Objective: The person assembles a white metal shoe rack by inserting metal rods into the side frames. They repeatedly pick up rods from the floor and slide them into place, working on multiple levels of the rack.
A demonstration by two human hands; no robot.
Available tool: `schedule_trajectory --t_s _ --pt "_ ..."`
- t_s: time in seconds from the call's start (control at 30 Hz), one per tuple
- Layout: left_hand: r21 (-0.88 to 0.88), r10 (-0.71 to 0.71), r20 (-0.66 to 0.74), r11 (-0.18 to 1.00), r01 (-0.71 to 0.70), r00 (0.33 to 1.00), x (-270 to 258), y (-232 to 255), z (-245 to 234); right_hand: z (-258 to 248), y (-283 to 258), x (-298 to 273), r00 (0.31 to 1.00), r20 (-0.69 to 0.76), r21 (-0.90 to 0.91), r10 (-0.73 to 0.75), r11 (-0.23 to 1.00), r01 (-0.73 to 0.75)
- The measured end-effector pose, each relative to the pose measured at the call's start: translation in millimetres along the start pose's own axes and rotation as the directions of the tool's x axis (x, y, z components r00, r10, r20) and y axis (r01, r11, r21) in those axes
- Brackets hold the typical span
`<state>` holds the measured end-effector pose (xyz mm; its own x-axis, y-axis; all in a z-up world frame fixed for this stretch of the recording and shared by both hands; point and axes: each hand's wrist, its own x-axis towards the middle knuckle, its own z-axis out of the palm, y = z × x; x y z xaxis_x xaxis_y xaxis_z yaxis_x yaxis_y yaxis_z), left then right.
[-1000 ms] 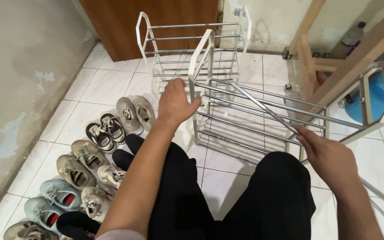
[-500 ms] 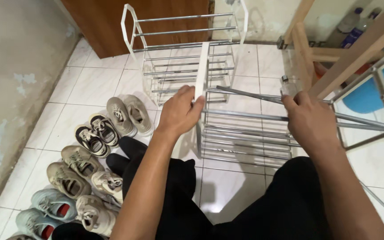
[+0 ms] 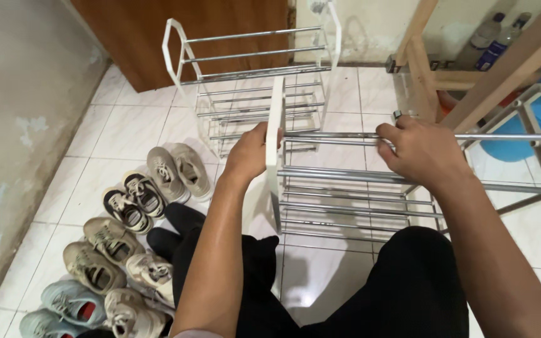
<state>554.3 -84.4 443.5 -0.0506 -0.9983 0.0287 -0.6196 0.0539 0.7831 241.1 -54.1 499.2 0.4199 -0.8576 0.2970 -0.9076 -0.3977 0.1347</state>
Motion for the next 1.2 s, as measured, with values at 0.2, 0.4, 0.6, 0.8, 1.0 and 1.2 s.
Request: schedule_trajectory --t_s 0.2,0.4,0.6,0.8,1.0,1.2 --pt "0.035 -0.074 0.016 0.997 0.074 0.997 15.9 2.6 -3.0 -7.4 -0.4 11.5 0.998 0.025 -0.039 0.060 0.998 -0.059" --pt "-0.436 -0.088 0.112 0.891 0.129 0.990 38.4 -14.3 18.0 0.0 5.0 15.7 0.997 0.016 -0.031 0.077 0.997 -0.076" --pt "-0.237 -0.082 0.090 0.966 0.101 0.993 42.0 -20.6 25.8 3.8 6.6 17.0 0.995 0.056 0.000 0.079 0.997 -0.079" --pt "0.128 -0.042 -0.016 0.991 0.044 0.999 36.0 -7.1 19.9 -2.8 1.6 15.2 0.981 0.151 -0.018 0.119 0.993 -0.118" --pt "0.125 -0.061 -0.009 0.990 0.061 0.998 28.5 3.7 12.6 -7.9 1.7 15.8 0.970 0.207 0.022 0.126 0.991 -0.133" --pt "0.057 -0.003 -0.086 0.998 0.008 0.996 19.0 -1.8 5.1 6.4 -0.6 25.9 0.994 0.028 0.235 -0.110 0.967 0.101"
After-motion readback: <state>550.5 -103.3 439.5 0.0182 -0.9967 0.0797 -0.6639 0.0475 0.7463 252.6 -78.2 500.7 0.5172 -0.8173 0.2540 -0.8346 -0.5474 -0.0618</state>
